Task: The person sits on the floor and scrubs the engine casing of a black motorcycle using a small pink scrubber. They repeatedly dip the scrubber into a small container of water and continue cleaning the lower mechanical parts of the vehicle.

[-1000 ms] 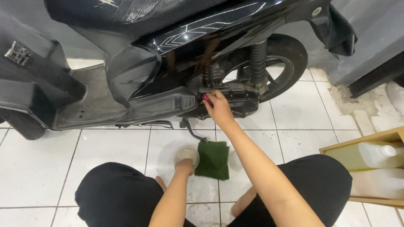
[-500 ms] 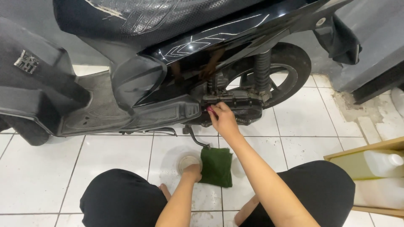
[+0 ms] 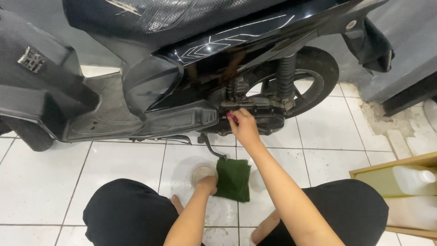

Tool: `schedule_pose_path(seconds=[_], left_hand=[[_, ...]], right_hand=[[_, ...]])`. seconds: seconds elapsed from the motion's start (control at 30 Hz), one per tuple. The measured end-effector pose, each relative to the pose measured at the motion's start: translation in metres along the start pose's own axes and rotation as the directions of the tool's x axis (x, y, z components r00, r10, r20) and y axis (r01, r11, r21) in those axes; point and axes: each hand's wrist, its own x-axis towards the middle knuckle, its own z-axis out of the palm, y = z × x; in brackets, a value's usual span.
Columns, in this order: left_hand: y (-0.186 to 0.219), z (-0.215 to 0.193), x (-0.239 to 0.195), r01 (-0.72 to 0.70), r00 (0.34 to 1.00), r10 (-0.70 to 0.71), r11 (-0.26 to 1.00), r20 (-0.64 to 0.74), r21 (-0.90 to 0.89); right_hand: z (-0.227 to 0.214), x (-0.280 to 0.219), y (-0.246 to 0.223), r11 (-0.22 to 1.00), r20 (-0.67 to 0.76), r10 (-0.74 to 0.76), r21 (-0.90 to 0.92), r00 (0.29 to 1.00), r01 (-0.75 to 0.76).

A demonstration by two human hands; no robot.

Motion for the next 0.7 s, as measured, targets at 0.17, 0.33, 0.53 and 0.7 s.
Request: schedule_pose_path(seconds=[0.17, 0.33, 0.53, 0.7], left_hand=[[0.002, 0.006, -0.003, 0.017, 0.997, -0.021, 0.998, 0.068, 0.057], [0.003, 0.007, 0.007, -0.018, 0.997, 0.013, 0.998, 0.075, 0.066], [0.005, 0.008, 0.009, -0.026, 0.998, 0.022, 0.997, 0.053, 0.071], [0.008, -0.001, 0.002, -0.009, 0.999, 0.006, 0.998, 0.044, 0.058]], right_hand=[[0.007, 0.009, 0.005, 0.999, 0.010, -0.025, -0.029, 1.000, 0.025], [-0.008, 0.003, -0.003, 0.998, 0.050, -0.042, -0.049, 0.998, 0.045], [0.007, 0.014, 0.006, 0.991, 0.025, -0.047, -0.126, 0.999, 0.050], [-0.005, 0.006, -0.004, 0.993, 0.063, -0.004, -0.116, 0.998, 0.012]])
